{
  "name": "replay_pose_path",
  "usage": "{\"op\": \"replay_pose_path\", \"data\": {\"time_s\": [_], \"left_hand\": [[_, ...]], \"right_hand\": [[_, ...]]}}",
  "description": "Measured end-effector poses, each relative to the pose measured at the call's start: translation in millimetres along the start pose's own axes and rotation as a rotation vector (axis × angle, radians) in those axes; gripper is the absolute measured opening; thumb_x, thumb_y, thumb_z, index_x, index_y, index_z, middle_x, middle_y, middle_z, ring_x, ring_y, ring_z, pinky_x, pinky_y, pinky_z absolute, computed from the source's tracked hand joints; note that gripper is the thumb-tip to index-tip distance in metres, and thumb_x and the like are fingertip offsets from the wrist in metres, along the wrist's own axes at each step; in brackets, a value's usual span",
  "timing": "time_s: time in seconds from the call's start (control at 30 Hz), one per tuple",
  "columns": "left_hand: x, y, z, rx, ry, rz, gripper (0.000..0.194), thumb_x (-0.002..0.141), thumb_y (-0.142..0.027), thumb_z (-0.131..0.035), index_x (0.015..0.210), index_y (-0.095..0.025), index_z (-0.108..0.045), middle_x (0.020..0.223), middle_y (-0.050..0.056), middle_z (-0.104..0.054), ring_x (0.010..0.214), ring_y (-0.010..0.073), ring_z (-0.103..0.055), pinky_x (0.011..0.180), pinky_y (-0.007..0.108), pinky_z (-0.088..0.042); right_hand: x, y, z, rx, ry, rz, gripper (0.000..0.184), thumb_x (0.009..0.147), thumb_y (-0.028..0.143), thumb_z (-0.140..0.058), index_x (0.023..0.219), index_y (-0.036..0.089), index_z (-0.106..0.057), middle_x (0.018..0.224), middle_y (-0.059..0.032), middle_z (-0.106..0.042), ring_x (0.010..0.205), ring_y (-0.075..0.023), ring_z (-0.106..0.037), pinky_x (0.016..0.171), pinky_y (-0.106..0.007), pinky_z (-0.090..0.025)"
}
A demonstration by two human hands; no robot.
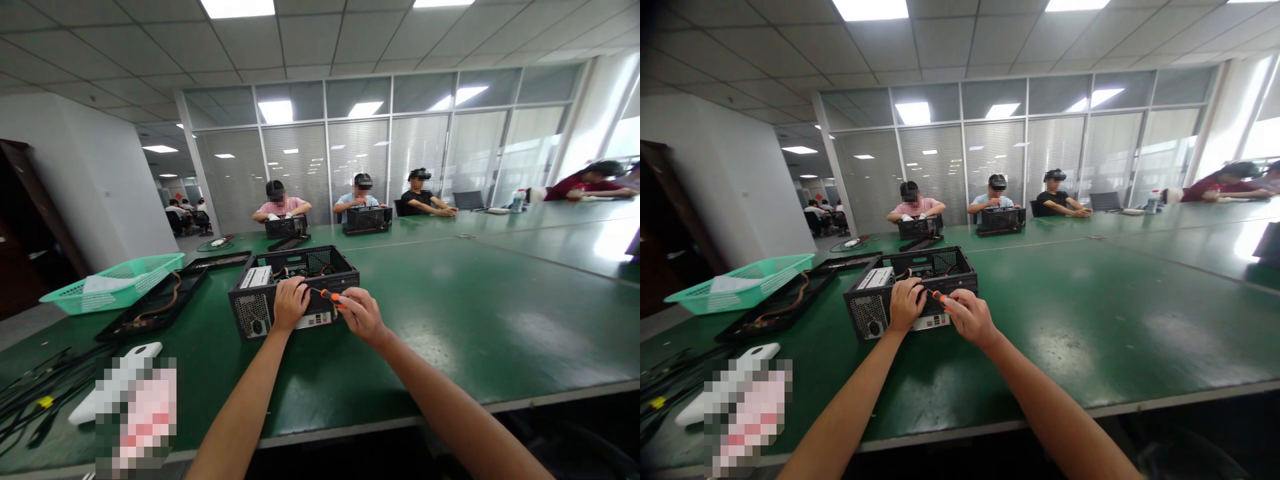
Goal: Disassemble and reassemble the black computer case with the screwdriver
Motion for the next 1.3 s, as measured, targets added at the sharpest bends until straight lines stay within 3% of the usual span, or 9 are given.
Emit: {"op": "replay_pose_path", "data": {"time_s": [0.27, 0.57, 0.7, 0.8, 1.1, 1.3], "left_hand": [[2, 5, -6.4, 0.016, -0.013, 0.012, 0.016, 0.085, -0.021, -0.047, 0.098, -0.018, -0.056, 0.107, 0.011, -0.059, 0.105, 0.0244, -0.053, 0.090, 0.045, -0.039], [7, 3, -8.9, -0.019, -0.034, 0.056, 0.016, 0.085, -0.021, -0.046, 0.098, -0.017, -0.055, 0.105, 0.012, -0.058, 0.104, 0.0250, -0.053, 0.090, 0.046, -0.038], [6, 1, -7.8, -0.005, 0.004, 0.045, 0.019, 0.085, -0.022, -0.048, 0.102, -0.018, -0.056, 0.110, 0.012, -0.056, 0.108, 0.0259, -0.050, 0.093, 0.047, -0.037], [5, 0, -5.8, 0.005, 0.043, 0.025, 0.021, 0.084, -0.022, -0.049, 0.104, -0.019, -0.057, 0.113, 0.012, -0.055, 0.111, 0.0261, -0.049, 0.095, 0.047, -0.037], [7, 1, -0.3, -0.051, -0.004, 0.061, 0.023, 0.086, -0.014, -0.044, 0.102, -0.020, -0.059, 0.113, 0.010, -0.057, 0.111, 0.0240, -0.051, 0.094, 0.048, -0.038], [7, 1, -2.2, -0.029, -0.002, 0.075, 0.019, 0.086, -0.016, -0.047, 0.099, -0.018, -0.060, 0.112, 0.010, -0.058, 0.110, 0.0235, -0.051, 0.095, 0.047, -0.039]], "right_hand": [[-3, -2, -4, -0.018, 0.024, 0.024, 0.030, 0.080, 0.020, -0.061, 0.110, 0.023, -0.059, 0.095, -0.0060, -0.061, 0.059, -0.0059, -0.052, 0.055, -0.019, -0.047], [3, -3, 1, -0.093, 0.087, 0.097, 0.029, 0.086, 0.017, -0.050, 0.115, 0.019, -0.056, 0.106, -0.0101, -0.063, 0.085, -0.0125, -0.063, 0.067, -0.021, -0.051], [0, -10, -2, -0.104, 0.061, 0.051, 0.020, 0.085, 0.027, -0.055, 0.100, 0.016, -0.059, 0.092, -0.0098, -0.064, 0.079, -0.0132, -0.062, 0.061, -0.021, -0.049], [-4, -19, -2, -0.124, 0.039, -0.006, 0.023, 0.082, 0.036, -0.058, 0.091, 0.014, -0.058, 0.079, -0.0073, -0.063, 0.067, -0.0124, -0.059, 0.057, -0.022, -0.047], [-2, -18, -3, -0.099, 0.069, -0.005, 0.030, 0.085, 0.015, -0.052, 0.114, 0.020, -0.054, 0.089, -0.0063, -0.057, 0.072, -0.0107, -0.055, 0.060, -0.020, -0.046], [-3, -20, -5, -0.068, 0.106, -0.034, 0.033, 0.087, 0.014, -0.045, 0.120, 0.018, -0.051, 0.095, -0.0091, -0.057, 0.078, -0.0131, -0.057, 0.063, -0.023, -0.048]]}}
Point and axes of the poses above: each hand's wrist, its own x-axis towards the middle knuckle, its own z-axis out of the back of the hand, y = z × x, the point moved 7 cm from there along x, towards the middle knuckle
